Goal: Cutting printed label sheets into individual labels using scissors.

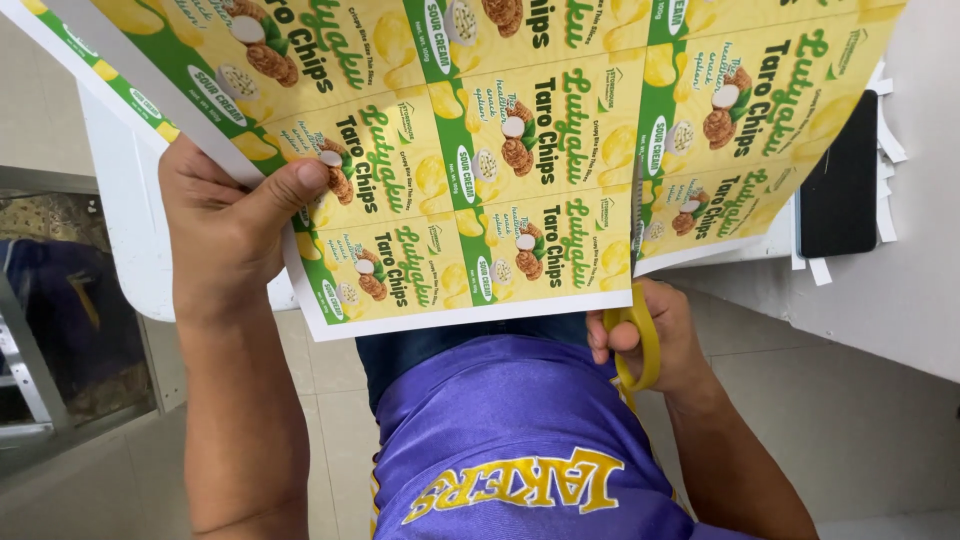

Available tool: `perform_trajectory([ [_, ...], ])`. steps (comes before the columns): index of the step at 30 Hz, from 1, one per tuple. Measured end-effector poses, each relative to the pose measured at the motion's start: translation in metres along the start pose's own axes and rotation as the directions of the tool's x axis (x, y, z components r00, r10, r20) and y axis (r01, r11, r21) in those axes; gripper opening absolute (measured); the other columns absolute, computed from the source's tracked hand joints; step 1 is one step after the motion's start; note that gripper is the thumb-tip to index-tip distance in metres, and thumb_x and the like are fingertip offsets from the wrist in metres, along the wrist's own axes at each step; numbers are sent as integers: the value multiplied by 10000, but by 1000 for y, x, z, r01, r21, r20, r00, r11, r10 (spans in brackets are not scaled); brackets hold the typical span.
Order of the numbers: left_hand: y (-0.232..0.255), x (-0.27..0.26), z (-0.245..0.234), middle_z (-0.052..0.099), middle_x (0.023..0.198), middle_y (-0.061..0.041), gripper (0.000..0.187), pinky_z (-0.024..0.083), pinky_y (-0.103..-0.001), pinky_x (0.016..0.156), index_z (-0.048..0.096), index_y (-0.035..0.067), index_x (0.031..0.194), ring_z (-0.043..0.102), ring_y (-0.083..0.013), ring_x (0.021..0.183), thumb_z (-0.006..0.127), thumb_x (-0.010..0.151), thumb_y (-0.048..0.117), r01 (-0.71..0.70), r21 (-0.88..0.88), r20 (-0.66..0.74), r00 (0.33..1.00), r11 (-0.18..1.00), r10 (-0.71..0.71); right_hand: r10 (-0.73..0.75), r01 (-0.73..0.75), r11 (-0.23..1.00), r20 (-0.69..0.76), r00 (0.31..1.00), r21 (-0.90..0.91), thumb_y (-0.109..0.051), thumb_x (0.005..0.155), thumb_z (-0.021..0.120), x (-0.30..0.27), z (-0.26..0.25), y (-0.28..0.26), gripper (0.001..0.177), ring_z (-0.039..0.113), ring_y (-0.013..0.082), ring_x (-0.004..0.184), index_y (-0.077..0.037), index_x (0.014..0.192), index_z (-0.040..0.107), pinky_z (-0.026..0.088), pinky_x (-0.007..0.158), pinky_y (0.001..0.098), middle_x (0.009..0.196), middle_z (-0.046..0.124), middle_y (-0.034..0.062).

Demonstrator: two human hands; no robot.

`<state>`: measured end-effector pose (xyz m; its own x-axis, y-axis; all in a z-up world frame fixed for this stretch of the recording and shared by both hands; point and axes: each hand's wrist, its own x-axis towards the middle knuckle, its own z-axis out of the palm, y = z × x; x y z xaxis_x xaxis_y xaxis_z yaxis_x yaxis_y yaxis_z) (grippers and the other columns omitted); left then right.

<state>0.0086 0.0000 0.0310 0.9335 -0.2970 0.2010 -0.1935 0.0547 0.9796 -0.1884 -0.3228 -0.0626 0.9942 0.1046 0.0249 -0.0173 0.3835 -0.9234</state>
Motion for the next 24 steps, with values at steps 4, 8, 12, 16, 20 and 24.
perform_trajectory([
  [4,5,1,2,691,1301,-74,316,654,-363,1099,668,33,1226,681,-221,1267,780,957,156,0,6,2,1000,1000,0,0,1,1000,8,1000,-24,-503,903,763,2,0,-2,468,634,98,587,-71,1000,610,574,536,229,789,654,26],
  [8,4,1,1,718,1230,-67,255,656,-339,1084,701,41,1151,705,-204,1213,791,943,158,16,4,-8,1000,1000,-16,-8,8,999,2,1000,32,-443,879,797,1,-4,5,442,638,116,576,-52,995,625,583,529,240,782,666,43],
  [12,4,-1,1,718,1225,-61,241,646,-334,1082,699,39,1152,701,-193,1200,784,951,143,11,11,-10,1000,1000,-11,-34,34,998,2,999,46,-364,870,810,0,-3,5,381,638,121,567,-52,989,625,584,514,247,791,667,58],
  [16,3,-1,1,714,1243,-64,244,655,-348,1095,699,42,1159,700,-202,1221,784,949,134,13,-5,-9,1000,1000,-13,-33,33,999,-2,999,6,-375,849,824,-2,-4,5,404,642,114,563,-54,988,621,588,506,245,785,664,60],
  [20,8,-4,3,698,1287,-77,319,651,-356,1104,668,37,1236,689,-209,1247,779,959,147,4,-11,0,1000,1000,-4,-51,51,999,3,999,4,-392,866,798,-4,7,-4,386,660,110,580,-52,932,627,588,518,229,789,690,50],
  [24,8,-5,5,719,1224,-77,293,667,-342,1043,673,35,1212,716,-203,1174,779,953,122,33,-19,-22,999,999,-34,-3,-4,999,-189,982,-38,-279,732,884,-17,6,3,623,727,151,685,1,1176,548,644,533,267,870,718,128],
])
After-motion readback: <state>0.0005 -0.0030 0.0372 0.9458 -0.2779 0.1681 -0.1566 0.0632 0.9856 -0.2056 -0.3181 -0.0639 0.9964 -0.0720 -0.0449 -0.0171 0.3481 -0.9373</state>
